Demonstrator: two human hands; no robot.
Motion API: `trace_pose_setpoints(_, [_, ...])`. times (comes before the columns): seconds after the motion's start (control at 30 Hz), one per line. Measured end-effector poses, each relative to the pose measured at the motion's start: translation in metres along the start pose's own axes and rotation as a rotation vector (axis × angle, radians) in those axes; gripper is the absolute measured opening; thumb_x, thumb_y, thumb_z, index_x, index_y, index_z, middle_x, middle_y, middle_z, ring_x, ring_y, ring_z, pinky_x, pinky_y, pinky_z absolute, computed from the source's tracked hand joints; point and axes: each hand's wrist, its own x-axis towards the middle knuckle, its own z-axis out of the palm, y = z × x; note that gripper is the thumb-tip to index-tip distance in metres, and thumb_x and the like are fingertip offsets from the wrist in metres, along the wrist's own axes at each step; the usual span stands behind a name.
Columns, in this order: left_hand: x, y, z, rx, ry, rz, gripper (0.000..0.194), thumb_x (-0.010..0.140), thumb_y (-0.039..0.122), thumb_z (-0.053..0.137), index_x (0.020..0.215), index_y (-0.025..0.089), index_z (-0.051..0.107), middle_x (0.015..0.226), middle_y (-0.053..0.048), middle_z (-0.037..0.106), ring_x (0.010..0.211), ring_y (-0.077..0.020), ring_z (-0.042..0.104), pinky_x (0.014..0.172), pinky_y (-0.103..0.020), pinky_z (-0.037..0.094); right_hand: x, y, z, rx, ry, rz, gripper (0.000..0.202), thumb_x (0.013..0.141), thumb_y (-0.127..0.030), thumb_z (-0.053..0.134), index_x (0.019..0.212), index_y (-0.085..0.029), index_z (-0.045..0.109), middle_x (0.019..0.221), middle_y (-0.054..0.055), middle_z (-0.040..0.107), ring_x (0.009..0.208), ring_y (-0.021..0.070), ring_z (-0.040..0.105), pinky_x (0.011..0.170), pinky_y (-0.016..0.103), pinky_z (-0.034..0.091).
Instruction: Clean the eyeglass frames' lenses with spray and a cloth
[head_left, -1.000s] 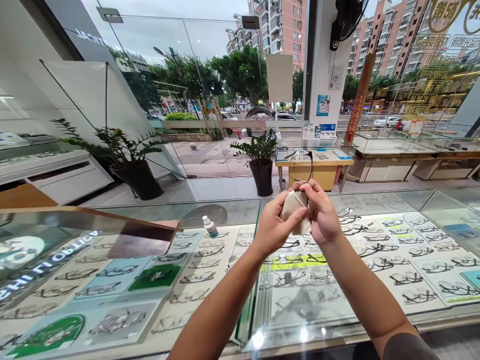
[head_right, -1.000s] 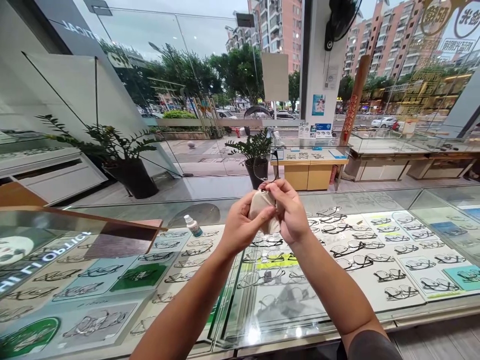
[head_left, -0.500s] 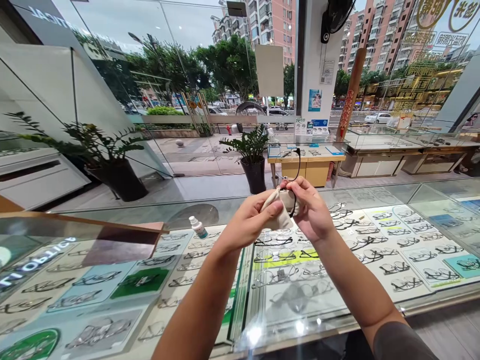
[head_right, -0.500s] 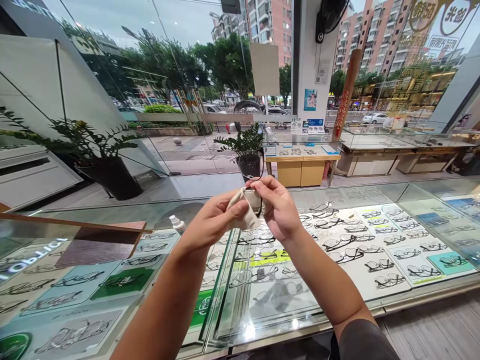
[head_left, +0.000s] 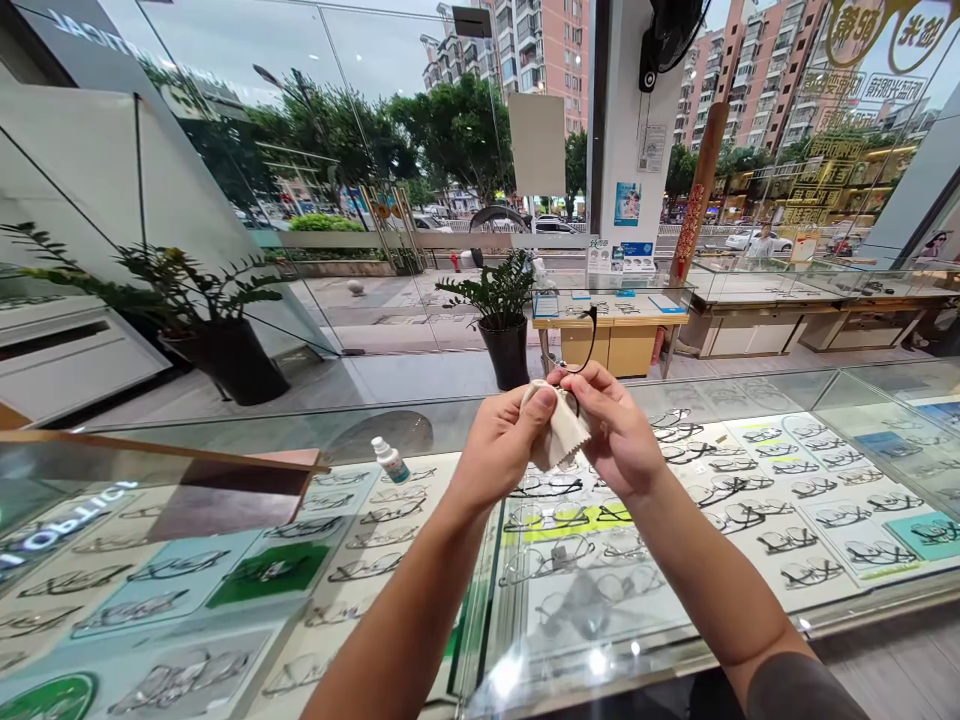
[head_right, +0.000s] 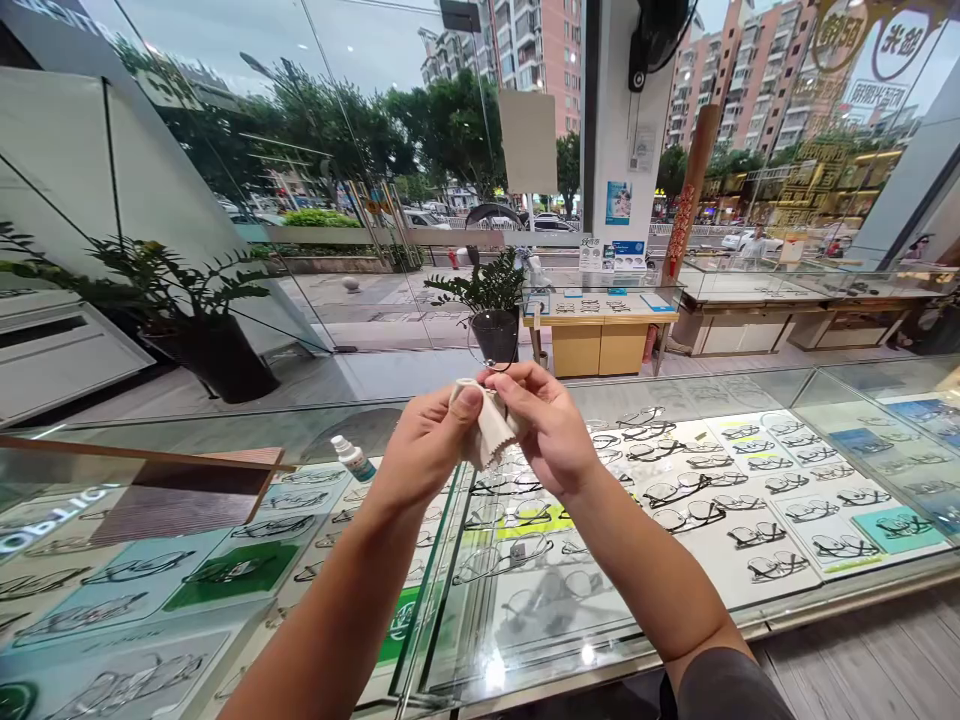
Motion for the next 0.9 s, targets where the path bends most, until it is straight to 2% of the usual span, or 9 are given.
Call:
trace_pose_setpoints(0.1, [0.002, 0.007, -0.009, -0.014, -0.205, -0.045, 0.048, 0.084, 0.064, 0.079, 0.082, 0.016, 0.074, 0.069, -0.003, 0.06, 0.061, -0.0122, 0.046, 0.056, -0.024, 0.04, 0.003, -0.006, -0.005, -0.004, 0.016, -0.02, 0.032, 0.071, -0.035, 0.096, 0.077, -0.022, 0.067, 0.094, -0.002, 0.074, 0.088, 0.0102, 0.068, 0.083, 0.02, 0.058])
trace_pose_setpoints(0.2, [0.002, 0.009, -0.01, 0.002, -0.258, -0.047, 0.043, 0.081, 0.055, 0.085, 0.092, 0.014, 0.077, 0.073, -0.003, 0.062, 0.063, -0.0127, 0.049, 0.057, -0.024, 0.041, 0.003, -0.007, -0.007, -0.041, 0.038, -0.033, 0.03, 0.074, -0.035, 0.093, 0.079, -0.022, 0.067, 0.096, -0.001, 0.075, 0.089, 0.0116, 0.068, 0.084, 0.022, 0.059])
trace_pose_setpoints(0.37, [-0.003, 0.002, 0.005, 0.058, 0.007, 0.056, 0.041, 0.071, 0.05, 0.092, 0.085, 0.014, 0.078, 0.078, -0.004, 0.069, 0.069, -0.0143, 0.056, 0.062, -0.024, 0.047, -0.001, 0.0, 0.0, 0.003, 0.08, -0.004, 0.032, 0.072, -0.036, 0.095, 0.079, -0.023, 0.067, 0.097, -0.001, 0.076, 0.09, 0.013, 0.069, 0.085, 0.024, 0.06])
trace_pose_setpoints(0.47, [-0.006, 0.0, 0.012, 0.073, 0.147, 0.107, 0.044, 0.077, 0.057, 0.087, 0.074, 0.014, 0.075, 0.071, -0.003, 0.066, 0.065, -0.0129, 0.053, 0.059, -0.023, 0.045, -0.004, 0.003, 0.006, 0.031, 0.079, 0.031, 0.035, 0.066, -0.037, 0.097, 0.077, -0.022, 0.068, 0.098, -0.001, 0.076, 0.089, 0.0139, 0.069, 0.082, 0.025, 0.061])
trace_pose_setpoints(0.53, [-0.006, 0.001, 0.012, 0.076, 0.183, 0.111, 0.052, 0.082, 0.064, 0.08, 0.068, 0.015, 0.071, 0.065, -0.002, 0.06, 0.061, -0.0116, 0.048, 0.055, -0.023, 0.041, -0.003, 0.002, 0.007, 0.01, 0.065, 0.04, 0.035, 0.066, -0.038, 0.097, 0.076, -0.022, 0.068, 0.099, 0.001, 0.077, 0.089, 0.0159, 0.069, 0.084, 0.029, 0.062])
trace_pose_setpoints(0.6, [-0.003, 0.005, 0.008, 0.068, 0.115, 0.075, 0.059, 0.084, 0.07, 0.075, 0.065, 0.015, 0.067, 0.063, -0.001, 0.057, 0.059, -0.0114, 0.045, 0.053, -0.023, 0.039, -0.001, -0.001, 0.004, -0.03, 0.062, 0.043, 0.034, 0.068, -0.038, 0.096, 0.078, -0.022, 0.068, 0.099, 0.001, 0.077, 0.089, 0.0169, 0.07, 0.085, 0.031, 0.063])
trace_pose_setpoints(0.67, [0.0, 0.01, 0.003, 0.041, -0.032, 0.01, 0.059, 0.081, 0.072, 0.076, 0.068, 0.015, 0.068, 0.064, -0.002, 0.058, 0.059, -0.0115, 0.046, 0.053, -0.023, 0.04, 0.001, -0.005, -0.001, -0.063, 0.072, 0.031, 0.031, 0.072, -0.037, 0.094, 0.08, -0.022, 0.067, 0.098, 0.0, 0.076, 0.088, 0.0155, 0.069, 0.085, 0.029, 0.062])
trace_pose_setpoints(0.77, [0.004, 0.013, -0.004, 0.001, -0.201, -0.074, 0.051, 0.074, 0.063, 0.087, 0.084, 0.015, 0.075, 0.073, -0.003, 0.064, 0.063, -0.0119, 0.052, 0.058, -0.023, 0.044, 0.004, -0.009, -0.007, -0.078, 0.095, 0.011, 0.03, 0.075, -0.036, 0.092, 0.08, -0.022, 0.066, 0.096, -0.001, 0.075, 0.088, 0.0135, 0.068, 0.084, 0.026, 0.06])
trace_pose_setpoints(0.9, [0.004, 0.006, -0.004, -0.035, -0.165, -0.096, 0.045, 0.07, 0.051, 0.093, 0.09, 0.014, 0.077, 0.076, -0.002, 0.067, 0.065, -0.0122, 0.056, 0.059, -0.022, 0.046, 0.005, -0.007, -0.009, -0.091, 0.091, 0.037, 0.03, 0.075, -0.036, 0.092, 0.081, -0.022, 0.066, 0.096, -0.001, 0.075, 0.087, 0.0136, 0.067, 0.081, 0.026, 0.059])
